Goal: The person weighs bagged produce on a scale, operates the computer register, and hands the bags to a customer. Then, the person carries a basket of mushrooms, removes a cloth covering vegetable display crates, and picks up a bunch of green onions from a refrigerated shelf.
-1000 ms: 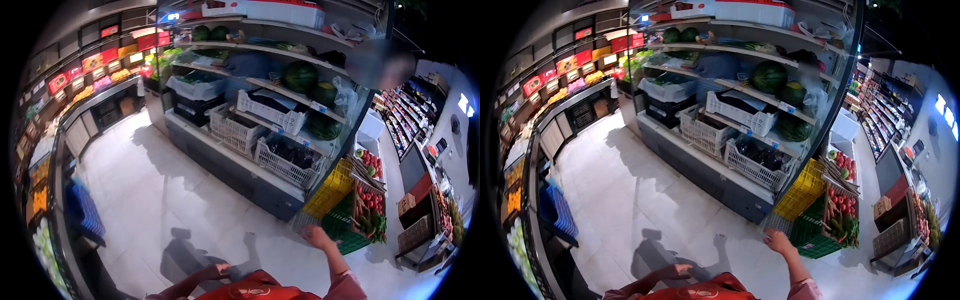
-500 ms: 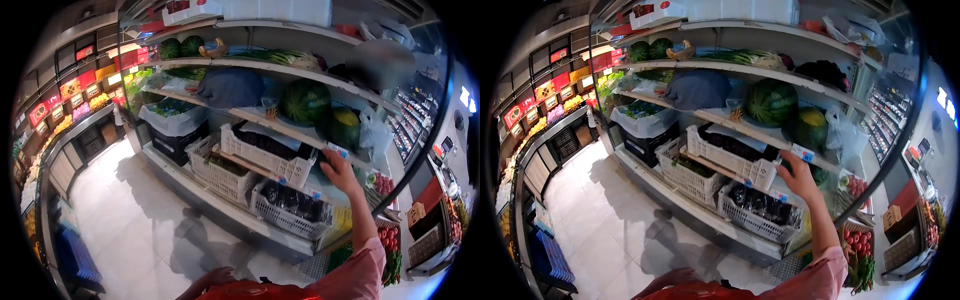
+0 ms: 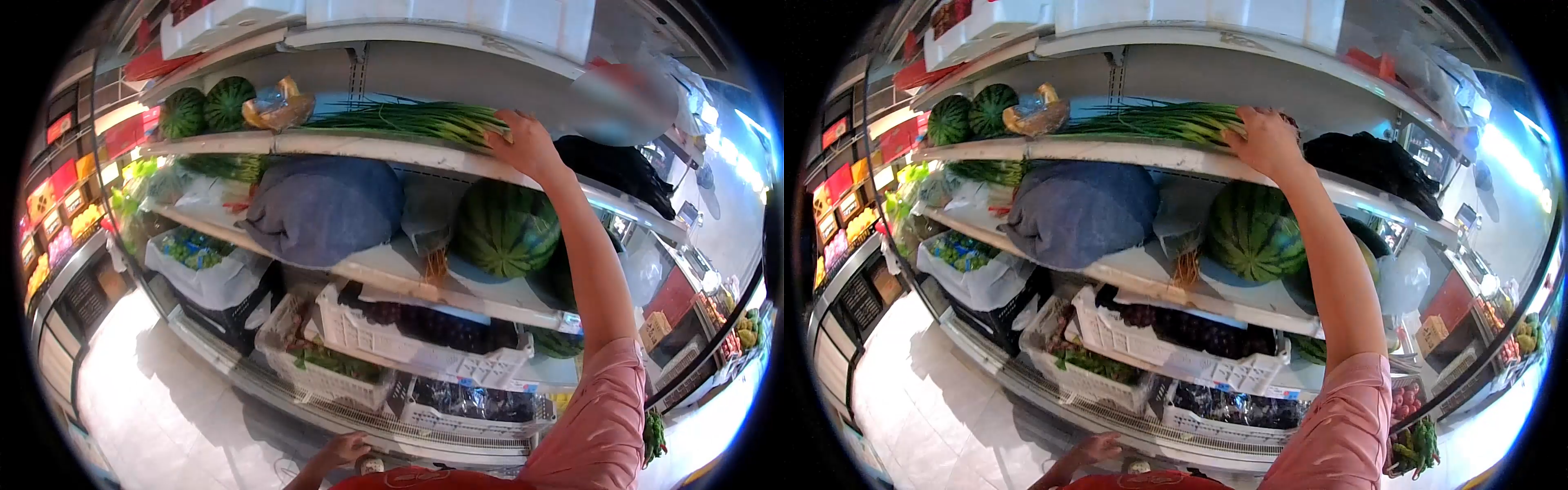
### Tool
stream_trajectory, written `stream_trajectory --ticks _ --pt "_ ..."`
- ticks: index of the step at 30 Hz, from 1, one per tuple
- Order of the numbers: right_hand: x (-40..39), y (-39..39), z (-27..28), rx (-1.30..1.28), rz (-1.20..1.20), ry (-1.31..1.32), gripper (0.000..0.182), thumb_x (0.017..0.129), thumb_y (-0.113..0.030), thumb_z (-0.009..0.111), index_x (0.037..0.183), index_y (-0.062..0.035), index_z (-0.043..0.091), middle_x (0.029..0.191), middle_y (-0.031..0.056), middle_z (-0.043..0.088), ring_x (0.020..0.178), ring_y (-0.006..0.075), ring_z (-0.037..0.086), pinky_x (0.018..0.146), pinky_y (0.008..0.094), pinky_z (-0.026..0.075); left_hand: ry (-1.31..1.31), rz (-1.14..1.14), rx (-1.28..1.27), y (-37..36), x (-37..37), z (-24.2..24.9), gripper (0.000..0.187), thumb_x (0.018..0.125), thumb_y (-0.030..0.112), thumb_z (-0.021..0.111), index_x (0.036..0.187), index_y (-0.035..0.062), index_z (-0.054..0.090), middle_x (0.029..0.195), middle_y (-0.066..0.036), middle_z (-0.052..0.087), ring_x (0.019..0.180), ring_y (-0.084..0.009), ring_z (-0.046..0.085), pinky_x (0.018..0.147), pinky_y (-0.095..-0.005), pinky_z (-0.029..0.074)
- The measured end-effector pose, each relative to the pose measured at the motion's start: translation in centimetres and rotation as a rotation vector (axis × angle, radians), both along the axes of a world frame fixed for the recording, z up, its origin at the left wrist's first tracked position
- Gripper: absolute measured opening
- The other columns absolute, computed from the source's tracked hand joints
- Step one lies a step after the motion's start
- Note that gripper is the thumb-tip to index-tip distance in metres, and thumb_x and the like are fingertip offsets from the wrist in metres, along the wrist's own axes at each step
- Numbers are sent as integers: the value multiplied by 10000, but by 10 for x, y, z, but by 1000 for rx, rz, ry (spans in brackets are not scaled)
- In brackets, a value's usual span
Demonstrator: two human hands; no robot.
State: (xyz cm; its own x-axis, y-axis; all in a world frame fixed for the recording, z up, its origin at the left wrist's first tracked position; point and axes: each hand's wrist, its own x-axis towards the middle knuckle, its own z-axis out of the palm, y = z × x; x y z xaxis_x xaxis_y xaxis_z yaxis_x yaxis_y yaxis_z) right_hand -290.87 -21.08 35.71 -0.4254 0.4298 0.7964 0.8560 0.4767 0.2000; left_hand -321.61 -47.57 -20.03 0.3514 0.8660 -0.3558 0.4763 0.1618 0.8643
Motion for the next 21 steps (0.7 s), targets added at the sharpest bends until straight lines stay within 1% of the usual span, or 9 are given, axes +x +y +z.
stream_trajectory --ticks 1,3,6,9,12,15,18,19,21 --pt "-7 10 3 -44 -78 -29 456 797 -320 658 1103 10 581 1028 221 610 954 387 582 830 432 462 -80 10 147 19 -5 23 617 873 397 608 1341 38 428 1208 -175 579 1124 -236 567 913 -347 460" --pt "-15 31 2 -20 -162 -81 536 777 -419 664 1085 16 608 966 246 635 953 380 598 840 439 470 97 -109 216 66 -19 62 581 888 391 590 1335 52 439 1213 -162 579 1121 -258 566 918 -358 459" --pt "-13 46 12 -268 -178 -41 624 752 -453 677 1162 8 585 1077 243 614 1037 373 576 892 419 458 185 -226 306 114 -26 88 532 910 396 550 1317 65 458 1243 -155 558 1131 -295 552 915 -378 459" --pt "-12 54 18 -366 -265 -121 609 734 -365 710 1202 -7 556 1147 226 590 1114 356 536 930 393 443 212 -313 350 146 -22 136 525 907 380 554 1323 76 453 1279 -168 525 1164 -305 524 935 -398 437" --pt "-13 55 15 -262 -271 -161 631 718 -339 726 1220 -4 542 1146 228 589 1118 360 533 934 391 442 207 -374 473 170 -12 175 513 909 372 555 1326 91 456 1280 -167 524 1154 -319 525 944 -406 430" --pt "-5 67 12 -190 -172 -160 616 698 -315 728 1196 -1 551 1099 217 609 1043 349 571 904 389 455 200 -361 635 181 2 220 476 898 331 578 1299 93 487 1230 -170 559 1091 -339 560 900 -404 456" --pt "-12 55 31 -475 -136 -113 573 669 -295 725 1126 15 573 1037 206 623 941 320 597 875 379 462 155 -394 728 190 16 273 454 893 304 586 1288 96 502 1209 -165 575 1060 -335 580 881 -394 471" --pt "-11 58 33 -474 -106 -107 556 661 -284 724 1104 18 576 1013 198 625 910 308 600 841 372 472 191 -432 830 198 18 281 475 879 289 580 1285 61 481 1183 -173 575 1053 -332 569 864 -393 464" --pt "-8 63 39 -473 -50 -100 522 646 -261 722 1060 25 582 964 183 628 848 283 605 774 356 494 145 -405 854 205 28 311 492 869 259 604 1299 61 469 1189 -168 578 1069 -297 576 873 -378 471"
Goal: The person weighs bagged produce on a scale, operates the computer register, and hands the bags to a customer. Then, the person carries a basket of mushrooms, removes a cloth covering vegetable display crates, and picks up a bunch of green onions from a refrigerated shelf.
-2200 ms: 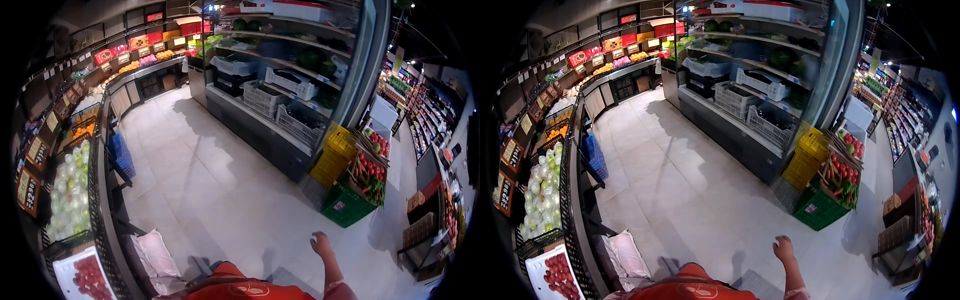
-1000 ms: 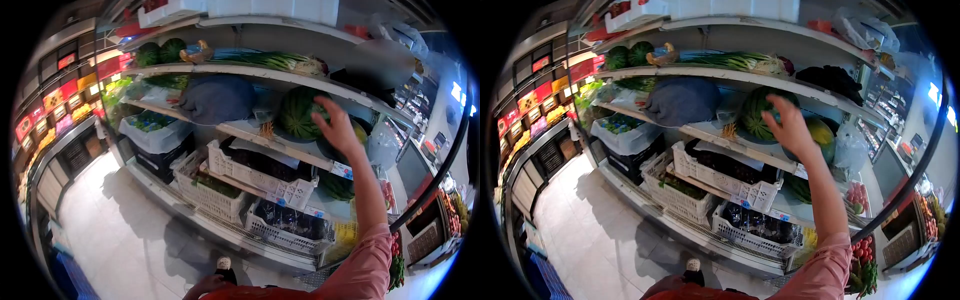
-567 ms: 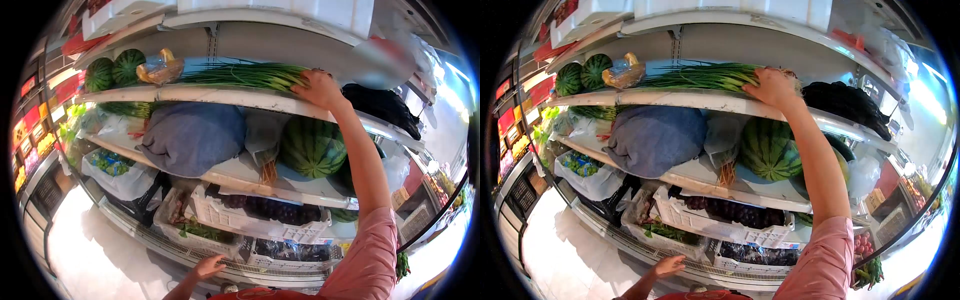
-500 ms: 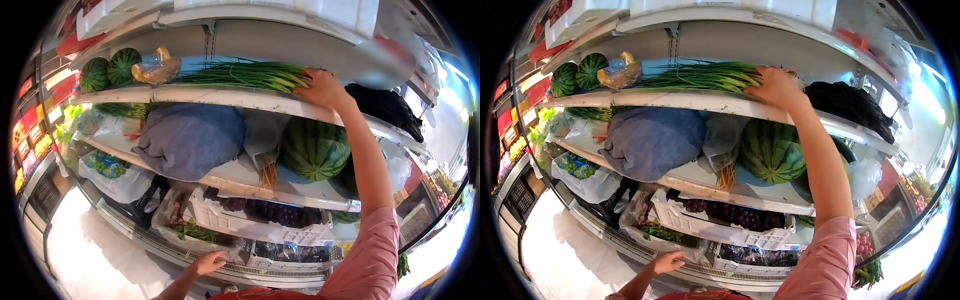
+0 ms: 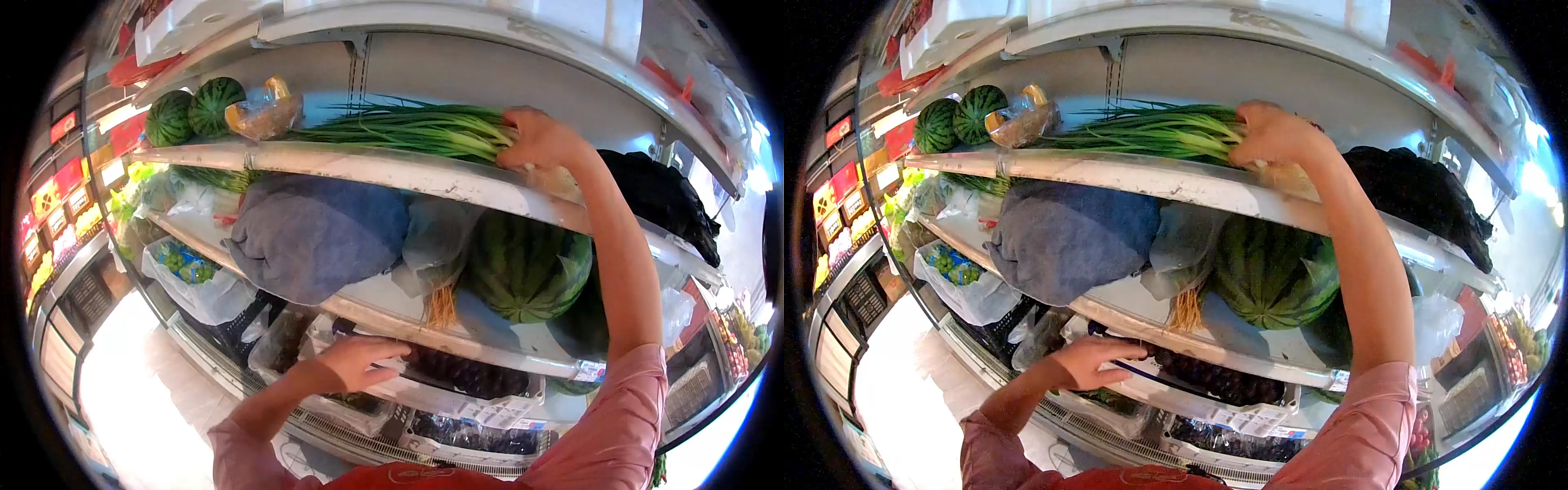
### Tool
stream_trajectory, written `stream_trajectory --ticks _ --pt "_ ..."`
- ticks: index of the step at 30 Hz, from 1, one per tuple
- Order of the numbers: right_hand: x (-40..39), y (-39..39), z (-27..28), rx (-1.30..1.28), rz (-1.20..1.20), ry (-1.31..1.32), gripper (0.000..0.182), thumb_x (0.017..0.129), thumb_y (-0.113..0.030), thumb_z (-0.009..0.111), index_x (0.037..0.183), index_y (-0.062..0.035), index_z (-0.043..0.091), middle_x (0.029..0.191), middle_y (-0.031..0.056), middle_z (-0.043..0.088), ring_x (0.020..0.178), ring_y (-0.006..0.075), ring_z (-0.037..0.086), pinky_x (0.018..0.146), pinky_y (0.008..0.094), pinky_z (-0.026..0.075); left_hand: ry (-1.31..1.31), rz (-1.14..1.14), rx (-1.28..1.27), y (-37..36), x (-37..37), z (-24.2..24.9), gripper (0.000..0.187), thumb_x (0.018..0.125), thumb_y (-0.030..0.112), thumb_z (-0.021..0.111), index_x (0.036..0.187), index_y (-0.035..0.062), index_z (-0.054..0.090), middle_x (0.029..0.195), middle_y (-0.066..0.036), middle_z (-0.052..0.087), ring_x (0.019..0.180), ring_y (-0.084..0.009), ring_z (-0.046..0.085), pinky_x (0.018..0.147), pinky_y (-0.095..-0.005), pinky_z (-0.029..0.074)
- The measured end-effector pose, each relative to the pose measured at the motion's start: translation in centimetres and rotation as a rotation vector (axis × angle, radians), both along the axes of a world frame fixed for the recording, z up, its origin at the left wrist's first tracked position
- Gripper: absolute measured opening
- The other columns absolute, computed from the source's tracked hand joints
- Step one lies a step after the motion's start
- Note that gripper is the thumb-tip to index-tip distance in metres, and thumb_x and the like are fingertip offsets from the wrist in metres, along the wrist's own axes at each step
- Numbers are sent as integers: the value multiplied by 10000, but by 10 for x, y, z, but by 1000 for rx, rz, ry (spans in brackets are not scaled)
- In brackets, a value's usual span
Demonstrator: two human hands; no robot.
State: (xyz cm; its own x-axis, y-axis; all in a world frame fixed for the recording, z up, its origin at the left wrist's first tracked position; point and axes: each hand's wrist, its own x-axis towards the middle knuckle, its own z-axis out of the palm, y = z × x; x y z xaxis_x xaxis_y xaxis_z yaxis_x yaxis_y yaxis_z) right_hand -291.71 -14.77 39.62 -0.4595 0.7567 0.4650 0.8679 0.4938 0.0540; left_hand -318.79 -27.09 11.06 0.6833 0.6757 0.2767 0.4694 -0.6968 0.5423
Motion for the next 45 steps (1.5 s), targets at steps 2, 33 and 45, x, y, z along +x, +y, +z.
stream_trajectory --ticks 2,33,45 --pt "2 6 10 7 23 46 509 641 -248 726 1046 28 587 932 173 629 806 251 615 699 334 501 -91 1 21 4 12 36 514 862 229 623 1317 62 450 1186 -160 585 1077 -264 580 886 -368 475" --pt "24 -208 -185 197 275 417 737 733 -421 716 1219 69 457 1096 233 555 994 348 570 850 414 449 -1180 -709 -694 8 110 68 559 764 184 687 1225 64 395 931 -131 603 926 -251 601 825 -392 494" --pt "64 -279 -255 -1205 66 953 1131 602 -387 866 1435 -30 189 1260 175 502 1150 245 483 949 339 422 -449 -1047 -1017 -114 214 -86 257 795 143 694 995 40 568 961 -67 598 929 -167 571 828 -307 476"
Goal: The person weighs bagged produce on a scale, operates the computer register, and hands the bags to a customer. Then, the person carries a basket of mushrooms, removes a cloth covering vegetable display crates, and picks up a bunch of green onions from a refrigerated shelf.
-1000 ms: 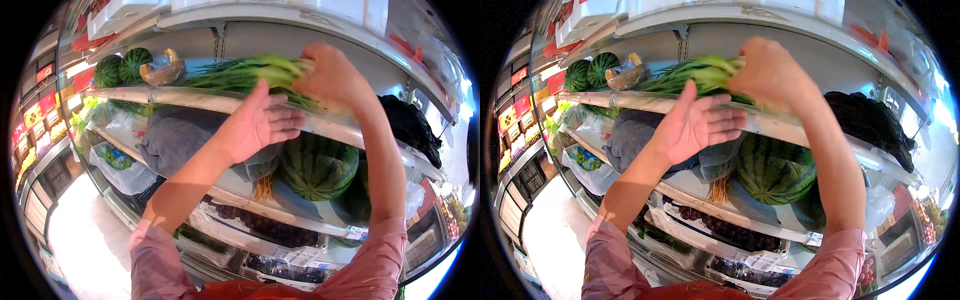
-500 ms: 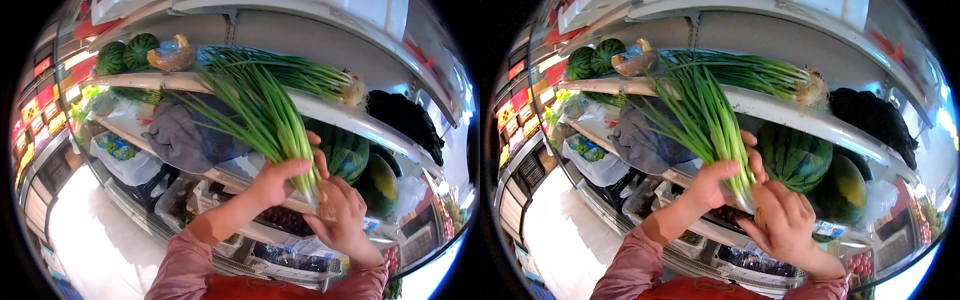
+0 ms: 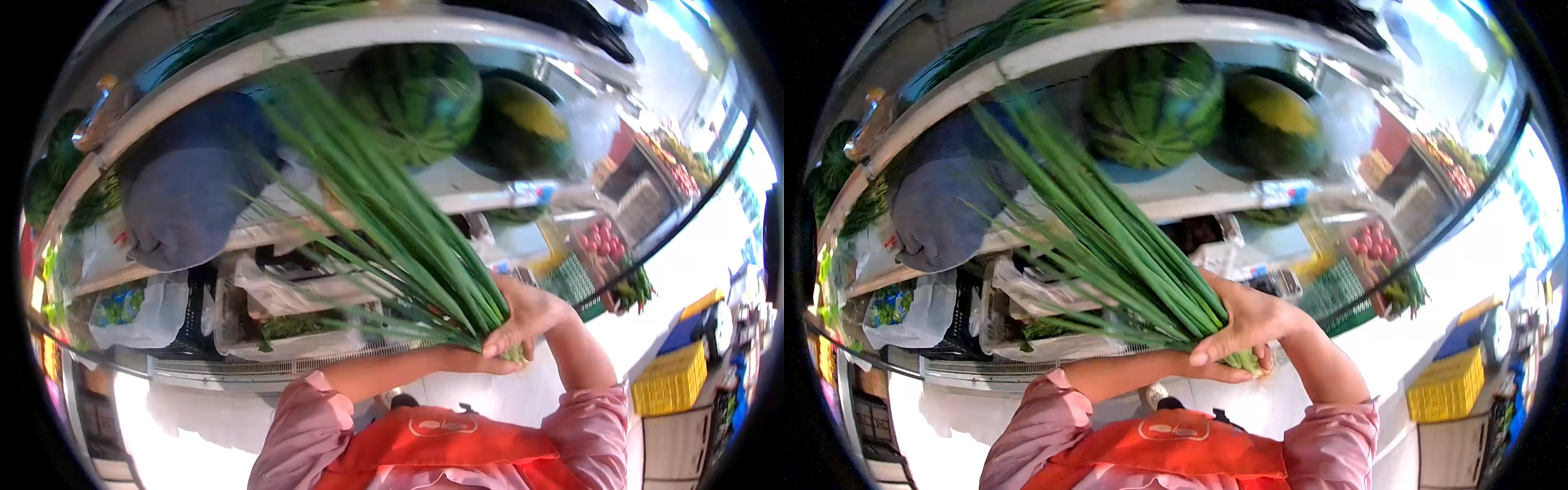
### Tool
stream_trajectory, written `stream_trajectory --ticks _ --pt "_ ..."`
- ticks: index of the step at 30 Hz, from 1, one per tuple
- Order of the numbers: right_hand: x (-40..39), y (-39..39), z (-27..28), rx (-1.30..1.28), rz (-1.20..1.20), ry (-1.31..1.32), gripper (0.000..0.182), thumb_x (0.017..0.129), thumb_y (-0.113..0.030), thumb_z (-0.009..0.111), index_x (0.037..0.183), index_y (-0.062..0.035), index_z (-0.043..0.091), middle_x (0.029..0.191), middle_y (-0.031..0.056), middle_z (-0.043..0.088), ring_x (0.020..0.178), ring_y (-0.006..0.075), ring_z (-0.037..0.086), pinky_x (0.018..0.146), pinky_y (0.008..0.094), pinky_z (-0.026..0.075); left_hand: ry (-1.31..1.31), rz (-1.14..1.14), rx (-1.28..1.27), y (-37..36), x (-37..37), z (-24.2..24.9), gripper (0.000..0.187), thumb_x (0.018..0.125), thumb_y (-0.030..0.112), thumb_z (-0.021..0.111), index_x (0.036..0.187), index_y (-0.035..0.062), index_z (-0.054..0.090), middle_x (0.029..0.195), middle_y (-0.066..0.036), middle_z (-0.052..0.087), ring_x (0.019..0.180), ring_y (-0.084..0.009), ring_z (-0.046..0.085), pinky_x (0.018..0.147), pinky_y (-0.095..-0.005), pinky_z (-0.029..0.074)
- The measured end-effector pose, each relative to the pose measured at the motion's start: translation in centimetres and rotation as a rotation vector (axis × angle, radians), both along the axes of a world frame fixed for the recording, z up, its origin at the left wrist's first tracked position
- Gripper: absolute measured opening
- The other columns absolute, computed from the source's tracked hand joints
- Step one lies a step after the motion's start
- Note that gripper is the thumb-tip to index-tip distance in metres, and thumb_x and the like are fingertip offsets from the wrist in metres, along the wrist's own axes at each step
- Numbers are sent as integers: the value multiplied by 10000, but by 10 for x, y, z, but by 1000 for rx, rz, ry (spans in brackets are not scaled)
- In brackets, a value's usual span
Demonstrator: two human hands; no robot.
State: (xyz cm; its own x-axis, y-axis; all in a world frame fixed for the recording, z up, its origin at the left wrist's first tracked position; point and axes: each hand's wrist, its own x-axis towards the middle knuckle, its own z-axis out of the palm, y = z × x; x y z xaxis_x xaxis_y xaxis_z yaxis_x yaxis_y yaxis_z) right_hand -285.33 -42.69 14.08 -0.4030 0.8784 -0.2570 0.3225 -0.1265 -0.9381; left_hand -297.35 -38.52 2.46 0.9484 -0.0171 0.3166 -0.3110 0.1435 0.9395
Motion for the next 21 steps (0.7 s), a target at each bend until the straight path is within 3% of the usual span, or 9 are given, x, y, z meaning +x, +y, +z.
stream_trajectory --ticks 4,6,8,10,11,14,16,20,21 --pt "24 -71 -39 -97 -160 380 998 652 -271 855 1415 -39 255 1208 133 535 1113 206 515 906 338 452 168 -218 -177 -68 22 -13 335 753 104 737 1017 14 552 1027 -82 593 988 -179 579 885 -321 474" --pt "39 -115 -53 -166 -336 479 967 612 -189 867 1379 -6 307 1202 116 544 1117 210 520 949 353 431 281 -322 -315 -108 40 -29 347 748 109 742 1024 8 557 1031 -81 594 977 -184 586 888 -323 476" --pt "60 -163 -77 -172 -424 780 809 673 -132 803 1320 17 341 1138 196 548 904 325 637 794 434 542 368 -445 -370 -150 61 -36 404 746 123 745 1074 6 539 1040 -89 596 993 -193 590 905 -331 474" --pt "81 -213 -95 -213 -452 982 733 724 -147 752 1297 30 332 1099 267 534 791 382 652 688 471 571 478 -504 -471 -190 76 -42 494 752 124 739 1165 -2 499 1090 -108 584 1062 -203 566 916 -342 471" --pt "87 -238 -102 -184 -481 1051 695 769 -181 707 1302 29 314 1106 303 515 812 396 643 674 474 570 481 -488 -472 -212 84 -49 542 754 128 737 1207 -1 467 1115 -114 574 1083 -207 555 923 -346 468" --pt "112 -306 -133 -88 -566 1283 598 789 -171 698 1260 25 388 1123 249 551 820 338 660 703 453 585 527 -465 -435 -266 100 -66 676 758 146 734 1313 7 376 1186 -128 540 1134 -216 527 942 -360 457" --pt "125 -343 -155 26 -693 1324 599 805 -196 675 1277 28 381 1162 252 529 838 341 654 702 453 582 566 -475 -359 -287 110 -67 751 756 167 738 1362 16 321 1228 -133 515 1150 -221 514 954 -371 448" --pt "148 -395 -185 250 -1000 1370 591 826 -175 644 1314 18 371 1252 241 483 890 351 644 747 477 569 669 -411 -289 -322 134 -91 722 745 199 751 1320 36 346 1215 -123 507 1139 -220 520 956 -377 445" --pt "152 -407 -188 294 -1096 1355 581 831 -170 639 1313 19 376 1260 237 480 905 350 642 762 480 566 630 -381 -243 -331 144 -90 664 739 175 752 1277 35 390 1134 -101 541 1055 -189 553 895 -341 468"
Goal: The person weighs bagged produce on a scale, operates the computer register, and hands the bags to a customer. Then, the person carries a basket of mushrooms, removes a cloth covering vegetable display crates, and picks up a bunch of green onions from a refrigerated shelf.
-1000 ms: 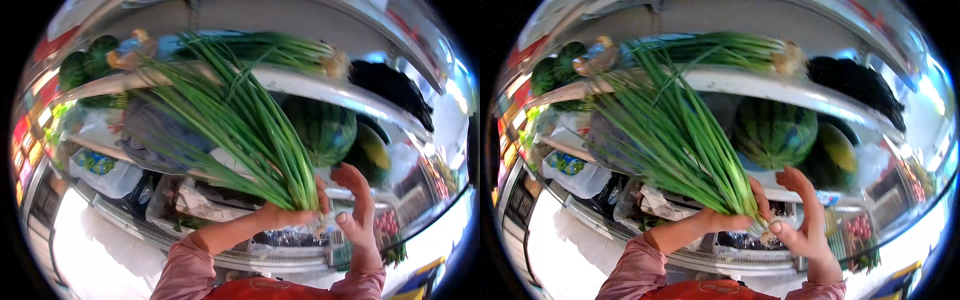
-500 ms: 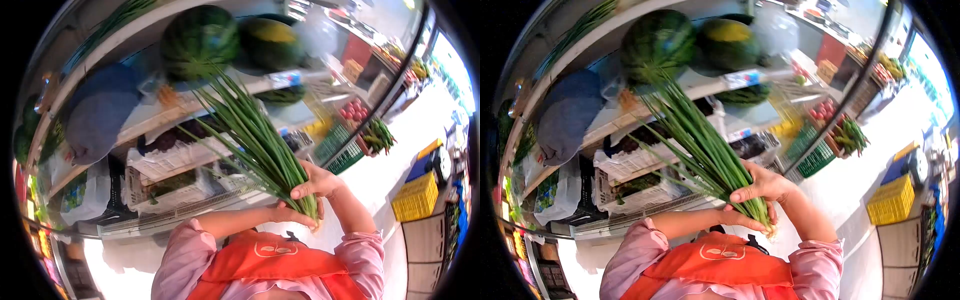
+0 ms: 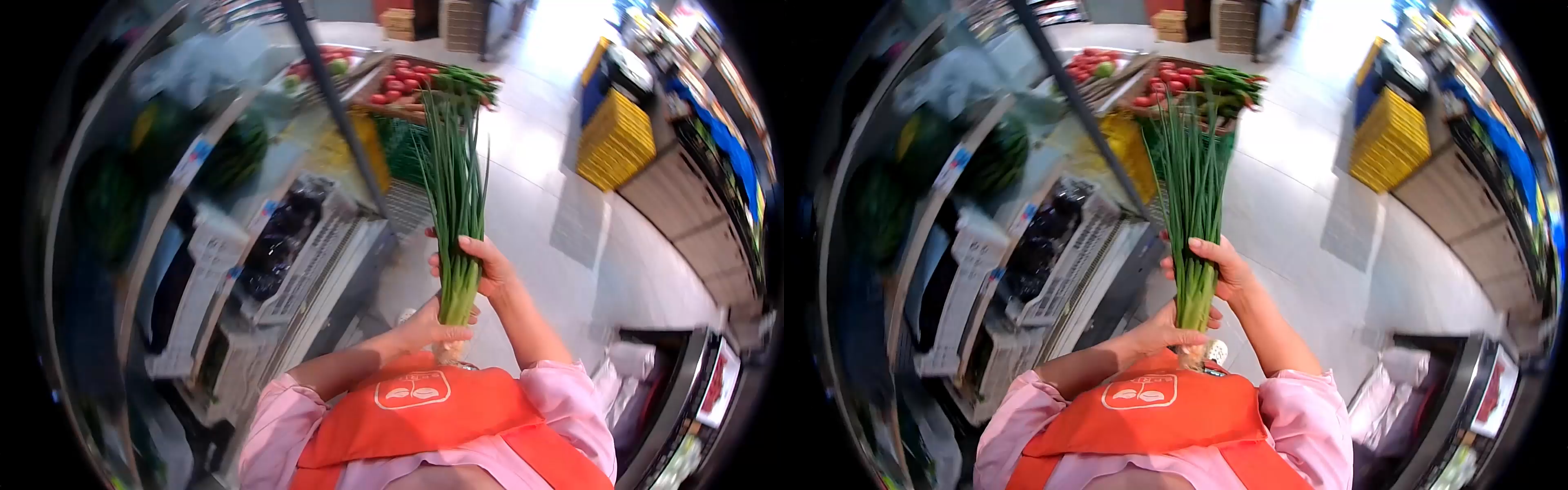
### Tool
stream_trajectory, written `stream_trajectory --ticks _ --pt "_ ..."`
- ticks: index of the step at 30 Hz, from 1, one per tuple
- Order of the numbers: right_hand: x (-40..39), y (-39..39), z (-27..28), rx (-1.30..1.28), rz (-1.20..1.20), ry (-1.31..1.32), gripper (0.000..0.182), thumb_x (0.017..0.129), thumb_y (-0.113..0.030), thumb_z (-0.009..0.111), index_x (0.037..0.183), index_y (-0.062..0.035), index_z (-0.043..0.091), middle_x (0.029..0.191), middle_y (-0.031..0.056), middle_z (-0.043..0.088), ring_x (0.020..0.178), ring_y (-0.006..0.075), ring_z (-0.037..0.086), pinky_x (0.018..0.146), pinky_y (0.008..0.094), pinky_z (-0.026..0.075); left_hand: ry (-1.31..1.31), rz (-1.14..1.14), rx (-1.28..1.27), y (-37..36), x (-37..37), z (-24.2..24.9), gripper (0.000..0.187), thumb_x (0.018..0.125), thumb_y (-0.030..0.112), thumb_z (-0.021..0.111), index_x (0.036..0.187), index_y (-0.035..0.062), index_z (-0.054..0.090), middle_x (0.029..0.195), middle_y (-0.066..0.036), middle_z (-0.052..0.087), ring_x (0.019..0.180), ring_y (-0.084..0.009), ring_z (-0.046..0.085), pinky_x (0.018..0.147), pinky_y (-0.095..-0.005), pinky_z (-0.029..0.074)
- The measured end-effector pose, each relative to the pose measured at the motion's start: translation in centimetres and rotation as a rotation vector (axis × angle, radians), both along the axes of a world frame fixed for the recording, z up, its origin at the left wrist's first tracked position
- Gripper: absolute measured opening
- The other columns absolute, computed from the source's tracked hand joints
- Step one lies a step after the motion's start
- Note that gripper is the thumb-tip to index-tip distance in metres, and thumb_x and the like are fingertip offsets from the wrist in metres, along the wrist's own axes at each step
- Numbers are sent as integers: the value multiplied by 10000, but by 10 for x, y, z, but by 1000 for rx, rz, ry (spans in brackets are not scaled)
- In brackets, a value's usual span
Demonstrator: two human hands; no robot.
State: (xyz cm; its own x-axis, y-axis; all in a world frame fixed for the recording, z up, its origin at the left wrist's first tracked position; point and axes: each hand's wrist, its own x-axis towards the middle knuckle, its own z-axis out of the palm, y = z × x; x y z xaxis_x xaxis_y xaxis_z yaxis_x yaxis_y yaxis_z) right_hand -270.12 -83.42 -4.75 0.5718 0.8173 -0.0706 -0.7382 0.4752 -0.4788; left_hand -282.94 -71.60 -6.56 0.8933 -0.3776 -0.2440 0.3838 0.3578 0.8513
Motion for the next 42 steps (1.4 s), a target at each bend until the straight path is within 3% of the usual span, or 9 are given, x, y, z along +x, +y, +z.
stream_trajectory --ticks 4,8,17,22,28,31,35,36,42 --pt "18 -49 -16 41 -328 66 562 865 -238 607 1309 33 393 1291 205 476 1000 359 602 879 529 499 90 -264 52 -13 59 3 602 706 97 749 1226 22 455 894 -49 594 823 -121 566 735 -275 458" --pt "43 -118 -25 155 -671 106 531 872 -318 607 1257 19 466 1226 171 542 1040 353 577 932 536 454 127 -713 26 -28 124 1 547 703 50 729 1194 10 492 827 -44 596 744 -116 578 677 -265 468" --pt "48 -307 -59 202 -1281 182 480 854 -342 619 1197 -14 542 1238 128 552 1109 337 529 960 522 416 276 -1359 -34 -157 240 -31 572 710 29 717 1223 27 464 864 -72 618 776 -122 588 686 -263 476" --pt "76 -417 -94 152 -1387 158 442 861 -327 610 1191 -40 548 1238 120 548 1128 359 520 947 544 418 237 -1475 75 -269 294 -54 588 708 21 723 1233 33 457 878 -63 617 840 -126 585 730 -271 471" --pt "137 -541 -67 336 -1339 124 477 798 -239 711 1231 -192 516 1256 75 519 1151 421 490 945 583 423 88 -1533 161 -402 361 -35 576 733 5 684 1254 43 440 956 -49 598 898 -129 580 779 -274 471" --pt "182 -603 -51 307 -1309 -32 544 793 -236 717 1281 -196 478 1268 78 507 1141 421 496 955 583 420 -43 -1576 230 -469 400 -31 588 745 32 686 1273 59 428 1002 -45 580 904 -128 579 804 -283 469" --pt "242 -702 -58 47 -1323 -156 646 826 -212 672 1366 -64 350 1204 148 545 877 295 623 855 516 481 -204 -1610 259 -558 471 -55 618 745 54 687 1297 62 409 1048 -40 551 936 -122 546 830 -285 453" --pt "258 -718 -43 21 -1383 -102 608 826 -155 656 1354 -68 367 1096 137 590 737 231 617 734 452 495 -272 -1603 241 -583 489 -59 623 742 55 683 1300 59 406 1058 -38 545 943 -121 536 837 -286 448" --pt "351 -840 29 -215 -1572 -124 490 782 -61 639 1234 -40 451 867 88 592 668 206 592 657 390 470 -417 -1524 261 -743 595 -56 708 713 74 689 1339 64 359 1087 -55 526 1007 -134 488 879 -296 421"
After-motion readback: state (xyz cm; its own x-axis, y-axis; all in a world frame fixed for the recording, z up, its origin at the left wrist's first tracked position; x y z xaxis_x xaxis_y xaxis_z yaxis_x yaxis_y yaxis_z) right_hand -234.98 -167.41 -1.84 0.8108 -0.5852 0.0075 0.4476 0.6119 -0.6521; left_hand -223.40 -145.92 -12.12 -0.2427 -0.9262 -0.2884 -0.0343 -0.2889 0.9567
